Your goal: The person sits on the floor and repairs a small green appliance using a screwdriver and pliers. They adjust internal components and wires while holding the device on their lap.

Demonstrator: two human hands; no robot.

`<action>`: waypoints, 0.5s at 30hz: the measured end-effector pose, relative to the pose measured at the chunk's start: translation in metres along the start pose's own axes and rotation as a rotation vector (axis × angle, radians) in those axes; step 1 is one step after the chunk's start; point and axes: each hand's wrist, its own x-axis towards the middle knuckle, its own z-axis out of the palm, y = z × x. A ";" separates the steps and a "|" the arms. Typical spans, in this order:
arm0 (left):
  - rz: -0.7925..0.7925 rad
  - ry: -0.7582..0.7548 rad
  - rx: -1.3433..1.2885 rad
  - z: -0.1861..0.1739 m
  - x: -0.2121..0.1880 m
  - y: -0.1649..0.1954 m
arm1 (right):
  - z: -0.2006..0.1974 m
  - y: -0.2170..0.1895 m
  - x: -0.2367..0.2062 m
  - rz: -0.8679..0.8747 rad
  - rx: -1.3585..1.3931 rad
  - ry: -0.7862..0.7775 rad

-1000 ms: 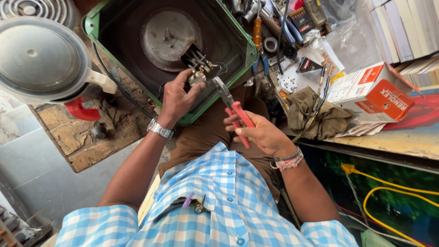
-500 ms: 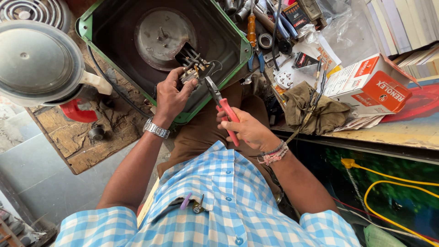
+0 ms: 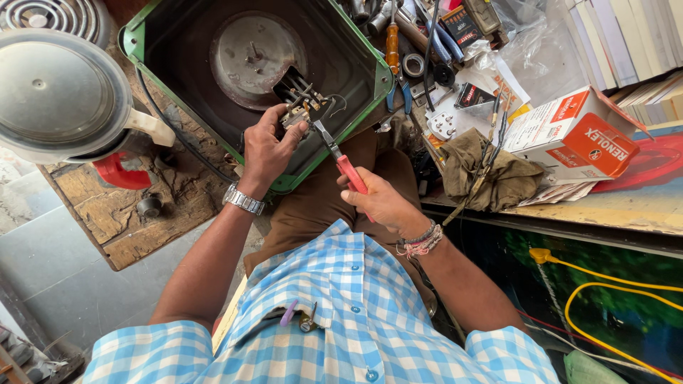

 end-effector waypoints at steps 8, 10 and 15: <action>-0.088 -0.016 -0.043 -0.001 0.000 -0.001 | 0.000 -0.010 0.001 -0.270 -0.355 0.160; -0.041 0.005 0.008 -0.001 0.000 -0.003 | -0.001 -0.010 0.001 -0.352 -0.547 0.240; 0.001 0.030 -0.049 -0.002 0.000 -0.008 | 0.006 -0.005 0.007 -0.232 0.054 0.057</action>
